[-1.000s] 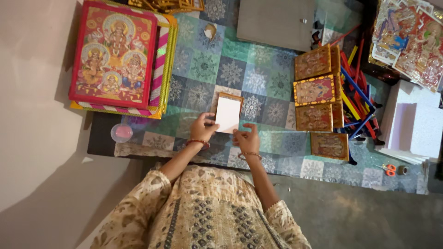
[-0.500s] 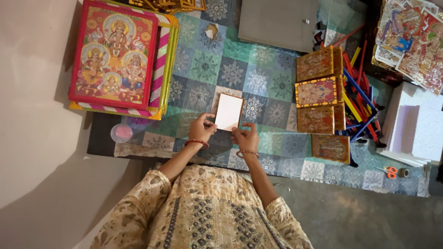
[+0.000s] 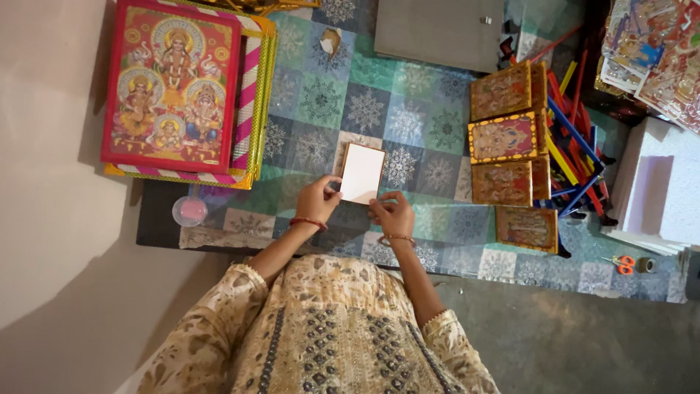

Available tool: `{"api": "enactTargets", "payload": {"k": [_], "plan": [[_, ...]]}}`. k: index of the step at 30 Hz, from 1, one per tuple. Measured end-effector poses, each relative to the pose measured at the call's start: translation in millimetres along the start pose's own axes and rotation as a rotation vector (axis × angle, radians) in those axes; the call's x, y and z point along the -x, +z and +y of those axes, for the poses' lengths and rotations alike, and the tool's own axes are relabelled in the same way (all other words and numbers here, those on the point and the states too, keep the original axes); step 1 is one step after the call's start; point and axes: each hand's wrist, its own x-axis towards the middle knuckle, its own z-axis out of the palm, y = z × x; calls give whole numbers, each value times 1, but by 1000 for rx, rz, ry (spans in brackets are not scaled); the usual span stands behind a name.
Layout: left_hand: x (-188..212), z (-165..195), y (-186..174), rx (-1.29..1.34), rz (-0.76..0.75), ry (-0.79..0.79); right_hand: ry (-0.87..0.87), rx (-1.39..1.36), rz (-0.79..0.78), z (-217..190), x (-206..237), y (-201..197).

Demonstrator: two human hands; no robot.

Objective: The person assembles small wooden picture frames at a work table. They place a religious picture print into a frame, insert a white backing board behind it, press the backing into place, and set the finished frame onto a stack of completed frames, repeating the cycle for several frames.

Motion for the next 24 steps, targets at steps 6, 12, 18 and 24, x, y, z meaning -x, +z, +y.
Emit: {"api": "enactTargets", "payload": {"k": [6, 12, 18, 24], "plan": [[-1, 9, 0, -63, 6, 64, -27, 24, 36, -5, -1, 3], [0, 11, -2, -70, -11, 71, -37, 48, 45, -3, -1, 4], [1, 15, -5, -99, -17, 118, -47, 87, 64, -4, 0, 5], [0, 26, -10, -162, -21, 133, -172, 192, 124, -3, 2, 7]]}}
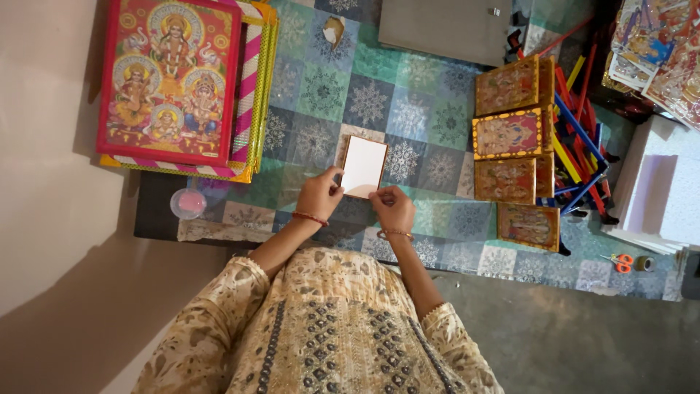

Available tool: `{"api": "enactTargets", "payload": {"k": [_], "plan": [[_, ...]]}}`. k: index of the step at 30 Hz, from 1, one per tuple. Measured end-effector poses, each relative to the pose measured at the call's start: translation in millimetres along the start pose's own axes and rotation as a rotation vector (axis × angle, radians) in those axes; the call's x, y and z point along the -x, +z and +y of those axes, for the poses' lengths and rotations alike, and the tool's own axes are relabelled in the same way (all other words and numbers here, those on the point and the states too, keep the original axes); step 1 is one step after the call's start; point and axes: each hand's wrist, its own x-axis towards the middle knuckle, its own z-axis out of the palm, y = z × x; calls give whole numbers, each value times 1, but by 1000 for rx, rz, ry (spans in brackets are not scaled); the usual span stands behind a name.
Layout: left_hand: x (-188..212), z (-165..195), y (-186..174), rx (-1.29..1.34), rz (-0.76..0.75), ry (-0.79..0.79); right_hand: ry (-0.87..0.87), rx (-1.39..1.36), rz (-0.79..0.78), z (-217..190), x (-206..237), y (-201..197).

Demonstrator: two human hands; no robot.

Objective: The person assembles small wooden picture frames at a work table. They place a religious picture print into a frame, insert a white backing board behind it, press the backing into place, and set the finished frame onto a stack of completed frames, repeating the cycle for several frames.

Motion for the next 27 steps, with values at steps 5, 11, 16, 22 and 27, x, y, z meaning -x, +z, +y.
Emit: {"api": "enactTargets", "payload": {"k": [5, 11, 16, 22, 27], "plan": [[0, 6, -5, -17, -5, 19, -41, 68, 12, 2, -1, 1], [2, 13, -5, -129, 29, 73, -55, 62, 19, 4, 0, 2], [1, 15, -7, -189, -20, 60, -52, 105, 19, 2, 0, 4], [3, 15, -7, -204, -21, 90, -46, 110, 24, -1, 1, 2], [3, 14, -8, -203, -8, 153, -45, 183, 31, -9, 4, -1]]}}
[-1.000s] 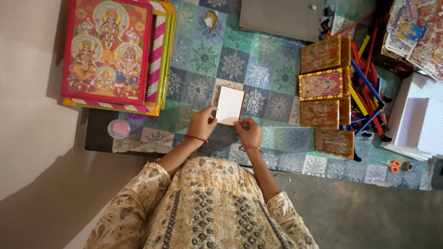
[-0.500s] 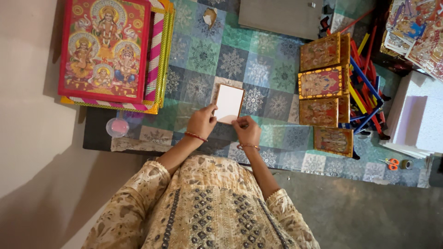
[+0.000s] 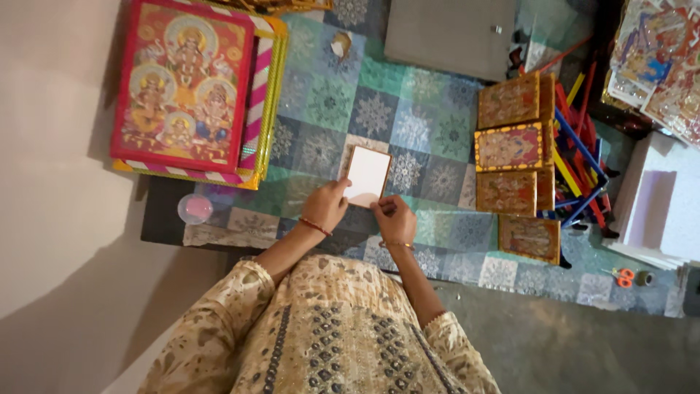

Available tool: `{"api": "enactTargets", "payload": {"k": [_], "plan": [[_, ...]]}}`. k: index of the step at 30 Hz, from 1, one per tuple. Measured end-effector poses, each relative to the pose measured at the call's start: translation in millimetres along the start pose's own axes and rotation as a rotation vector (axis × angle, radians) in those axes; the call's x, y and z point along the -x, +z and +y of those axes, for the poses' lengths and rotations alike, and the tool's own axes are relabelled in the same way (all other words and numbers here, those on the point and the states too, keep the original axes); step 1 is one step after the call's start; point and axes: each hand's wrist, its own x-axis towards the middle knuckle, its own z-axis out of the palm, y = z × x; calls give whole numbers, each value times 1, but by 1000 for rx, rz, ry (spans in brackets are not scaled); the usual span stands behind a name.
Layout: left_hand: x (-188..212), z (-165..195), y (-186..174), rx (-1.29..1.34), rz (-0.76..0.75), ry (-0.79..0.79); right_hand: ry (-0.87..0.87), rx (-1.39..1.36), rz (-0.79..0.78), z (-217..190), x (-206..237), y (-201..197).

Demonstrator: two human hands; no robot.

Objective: The person assembles small wooden picture frames at a work table. They place a religious picture print into a frame, insert a white backing board behind it, press the backing into place, and set the finished frame onto a stack of completed frames, repeating the cycle for several frames.

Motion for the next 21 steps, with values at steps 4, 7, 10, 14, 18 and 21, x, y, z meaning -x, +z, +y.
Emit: {"api": "enactTargets", "payload": {"k": [4, 7, 10, 14, 18, 21], "plan": [[-2, 1, -1, -3, -26, 0, -40, -6, -2, -4, 2, -3], [-10, 2, -5, 4, 5, 4, -59, 7, -12, -6, 4, -5], [-31, -1, -10, 36, 18, -24, -61, -14, -10, -10, 3, -8], [-66, -8, -23, 1, 148, 120, -7, -117, -13, -13, -4, -10], [-98, -16, -32, -121, 111, 65, -46, -135, 106, -1, -26, -6], [-139, -24, -36, -150, 172, 81, -105, -261, 138, 17, -50, -3]]}}
